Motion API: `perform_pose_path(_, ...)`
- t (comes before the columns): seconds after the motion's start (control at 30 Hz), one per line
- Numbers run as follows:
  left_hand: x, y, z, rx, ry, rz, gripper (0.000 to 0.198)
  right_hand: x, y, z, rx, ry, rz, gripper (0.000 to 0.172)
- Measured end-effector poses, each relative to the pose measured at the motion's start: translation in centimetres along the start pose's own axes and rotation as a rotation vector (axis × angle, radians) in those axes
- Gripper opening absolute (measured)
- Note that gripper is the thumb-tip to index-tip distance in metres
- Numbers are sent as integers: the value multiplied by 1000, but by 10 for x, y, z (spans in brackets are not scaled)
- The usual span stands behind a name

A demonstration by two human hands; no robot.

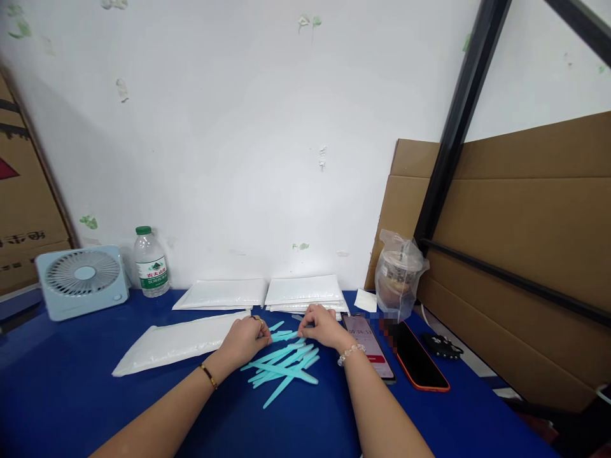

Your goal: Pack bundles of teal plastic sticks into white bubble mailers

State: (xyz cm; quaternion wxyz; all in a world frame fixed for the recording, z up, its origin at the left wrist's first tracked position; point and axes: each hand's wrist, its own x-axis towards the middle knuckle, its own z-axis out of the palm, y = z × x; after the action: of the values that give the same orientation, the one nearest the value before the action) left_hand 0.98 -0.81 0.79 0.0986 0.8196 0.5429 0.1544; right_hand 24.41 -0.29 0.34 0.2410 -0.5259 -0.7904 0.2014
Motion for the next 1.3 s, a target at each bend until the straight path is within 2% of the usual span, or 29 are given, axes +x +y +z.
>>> perform_pose_path(0.1, 0, -4, -4, 1, 42, -35, 9, -1, 4, -6, 7, 66, 34, 17)
perform_pose_path(0.2, -2, -2, -6, -42, 76, -28, 16, -4, 1, -10, -6, 83, 32, 17)
perform_pose_path(0.33, -6, 7, -3, -70, 2, 53, 25, -5, -8, -5, -11, -41, -26, 16)
perform_pose_path(0.5, -7, 9, 0, -54, -64, 83, 13, -4, -9, 0, -10, -119, -62, 13)
perform_pose_path(0.67, -4, 6, -6, -86, -28, -21, 16, -5, -8, -8, 18, 4, -35, 15)
perform_pose_path(0.77, -2, 6, -6, -126, 3, -11, 18, -5, -12, -8, 19, -12, -47, 20)
perform_pose_path(0.87, -2, 5, -5, -132, 3, -23, 17, -3, -11, -6, 4, -17, -66, 16)
perform_pose_path(1.07, -2, 0, -4, -105, 29, -53, 17, -4, 0, -12, -60, 128, 13, 12)
perform_pose_path(1.17, -4, 4, -3, -102, 42, -7, 22, -5, -2, -11, -96, 49, -52, 11)
perform_pose_path(1.3, -6, 9, 3, -61, -1, 69, 22, -4, -6, -2, -141, -51, -90, 8)
